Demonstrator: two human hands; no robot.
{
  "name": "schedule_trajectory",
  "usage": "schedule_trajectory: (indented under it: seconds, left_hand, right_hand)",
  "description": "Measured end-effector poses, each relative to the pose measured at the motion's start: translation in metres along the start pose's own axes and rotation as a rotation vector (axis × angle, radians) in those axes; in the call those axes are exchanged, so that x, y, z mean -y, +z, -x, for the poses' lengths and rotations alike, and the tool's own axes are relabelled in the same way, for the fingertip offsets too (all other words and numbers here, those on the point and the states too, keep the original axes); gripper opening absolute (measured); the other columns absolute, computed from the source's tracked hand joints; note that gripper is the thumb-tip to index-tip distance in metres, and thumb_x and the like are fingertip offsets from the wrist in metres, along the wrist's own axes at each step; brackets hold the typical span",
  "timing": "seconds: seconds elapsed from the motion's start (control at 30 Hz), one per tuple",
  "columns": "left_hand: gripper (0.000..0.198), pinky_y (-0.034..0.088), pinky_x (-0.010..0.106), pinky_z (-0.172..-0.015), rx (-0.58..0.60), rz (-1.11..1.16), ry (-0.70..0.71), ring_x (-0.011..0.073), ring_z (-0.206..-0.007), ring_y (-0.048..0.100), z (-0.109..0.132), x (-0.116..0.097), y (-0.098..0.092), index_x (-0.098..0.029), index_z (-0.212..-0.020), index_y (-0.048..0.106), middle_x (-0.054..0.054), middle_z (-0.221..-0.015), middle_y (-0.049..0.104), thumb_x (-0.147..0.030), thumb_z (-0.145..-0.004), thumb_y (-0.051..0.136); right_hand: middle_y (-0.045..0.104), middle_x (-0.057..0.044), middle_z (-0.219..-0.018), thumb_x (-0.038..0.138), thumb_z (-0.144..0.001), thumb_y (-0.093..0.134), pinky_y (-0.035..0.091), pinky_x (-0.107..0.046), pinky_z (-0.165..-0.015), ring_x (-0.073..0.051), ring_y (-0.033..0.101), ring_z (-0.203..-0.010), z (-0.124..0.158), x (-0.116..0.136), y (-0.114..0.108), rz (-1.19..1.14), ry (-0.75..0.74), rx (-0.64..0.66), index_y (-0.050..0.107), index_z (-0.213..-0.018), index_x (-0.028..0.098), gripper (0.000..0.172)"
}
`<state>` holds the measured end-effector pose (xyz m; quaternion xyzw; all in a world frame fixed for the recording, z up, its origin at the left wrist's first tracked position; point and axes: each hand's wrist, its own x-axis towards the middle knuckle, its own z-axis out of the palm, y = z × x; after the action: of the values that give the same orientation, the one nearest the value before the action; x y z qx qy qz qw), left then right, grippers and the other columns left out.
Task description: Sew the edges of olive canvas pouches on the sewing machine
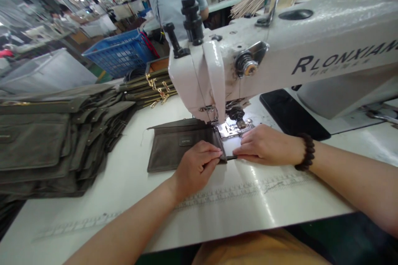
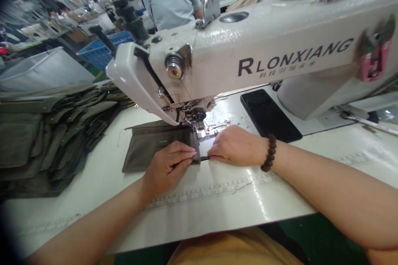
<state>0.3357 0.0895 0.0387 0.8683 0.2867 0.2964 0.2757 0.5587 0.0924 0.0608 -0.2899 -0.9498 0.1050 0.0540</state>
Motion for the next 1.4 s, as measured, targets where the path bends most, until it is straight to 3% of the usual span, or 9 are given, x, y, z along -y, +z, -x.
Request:
schedule_trajectory:
  seconds: [0.33,0.53,0.67,0.8,1.1,1.27,1.4]
  left_hand:
    - [0.019,0.048,0.031,-0.073,-0.015,-0.077,0.145,0.0159,-0.083,0.052,0.003,0.005,0.004,-0.011,-0.093,0.060,0.008,-0.088,0.060,-0.007,-0.077,0.051]
    - [0.019,0.049,0.032,-0.073,-0.016,-0.139,0.236,0.0173,-0.084,0.051,0.003,0.004,0.006,-0.009,-0.095,0.058,0.010,-0.089,0.060,-0.005,-0.078,0.050]
    - [0.020,0.049,0.032,-0.074,-0.006,-0.146,0.236,0.0175,-0.085,0.050,0.003,0.003,0.006,-0.009,-0.096,0.057,0.010,-0.089,0.060,-0.005,-0.078,0.049]
    - [0.018,0.049,0.031,-0.072,-0.018,-0.120,0.208,0.0162,-0.084,0.051,0.003,0.003,0.005,-0.011,-0.093,0.058,0.008,-0.087,0.060,-0.007,-0.079,0.047]
    - [0.017,0.050,0.028,-0.074,0.084,-0.304,0.249,0.0171,-0.082,0.054,-0.004,0.000,-0.001,-0.007,-0.087,0.059,0.008,-0.082,0.061,-0.008,-0.082,0.043]
    - [0.017,0.050,0.028,-0.074,0.032,-0.268,0.239,0.0163,-0.081,0.055,-0.007,0.009,-0.002,-0.007,-0.087,0.060,0.008,-0.084,0.062,-0.010,-0.082,0.044]
    - [0.015,0.050,0.026,-0.076,-0.027,-0.123,0.176,0.0143,-0.082,0.056,-0.009,0.019,-0.003,-0.009,-0.088,0.062,0.008,-0.086,0.063,-0.011,-0.081,0.049]
  right_hand:
    - [0.058,0.000,-0.065,0.025,-0.086,0.043,0.023,-0.027,-0.052,-0.011,0.049,-0.059,-0.001,0.010,0.007,0.036,-0.072,0.017,0.057,-0.102,0.019,0.022]
    - [0.057,0.001,-0.063,0.024,-0.087,0.042,0.020,-0.028,-0.050,-0.010,0.047,-0.056,-0.002,0.012,0.008,0.063,-0.083,0.013,0.059,-0.094,0.019,0.019]
    - [0.058,0.000,-0.062,0.024,-0.087,0.041,0.019,-0.027,-0.050,-0.011,0.048,-0.057,-0.003,0.014,0.009,0.092,-0.015,-0.044,0.058,-0.091,0.018,0.018]
    - [0.059,-0.002,-0.064,0.025,-0.085,0.045,0.021,-0.026,-0.050,-0.012,0.050,-0.057,-0.007,0.016,0.013,0.151,0.108,-0.100,0.052,-0.108,0.016,0.025]
    - [0.059,-0.003,-0.063,0.027,-0.089,0.035,0.022,-0.026,-0.050,-0.013,0.052,-0.058,-0.011,0.015,0.016,0.125,0.131,-0.032,0.053,-0.110,0.019,0.028]
    - [0.059,-0.002,-0.061,0.025,-0.089,0.035,0.020,-0.025,-0.049,-0.012,0.052,-0.055,-0.016,0.016,0.015,0.133,0.195,-0.030,0.055,-0.106,0.019,0.027]
    - [0.058,-0.002,-0.060,0.023,-0.087,0.039,0.020,-0.024,-0.048,-0.011,0.052,-0.053,-0.016,0.016,0.016,0.131,0.194,-0.103,0.057,-0.101,0.018,0.024]
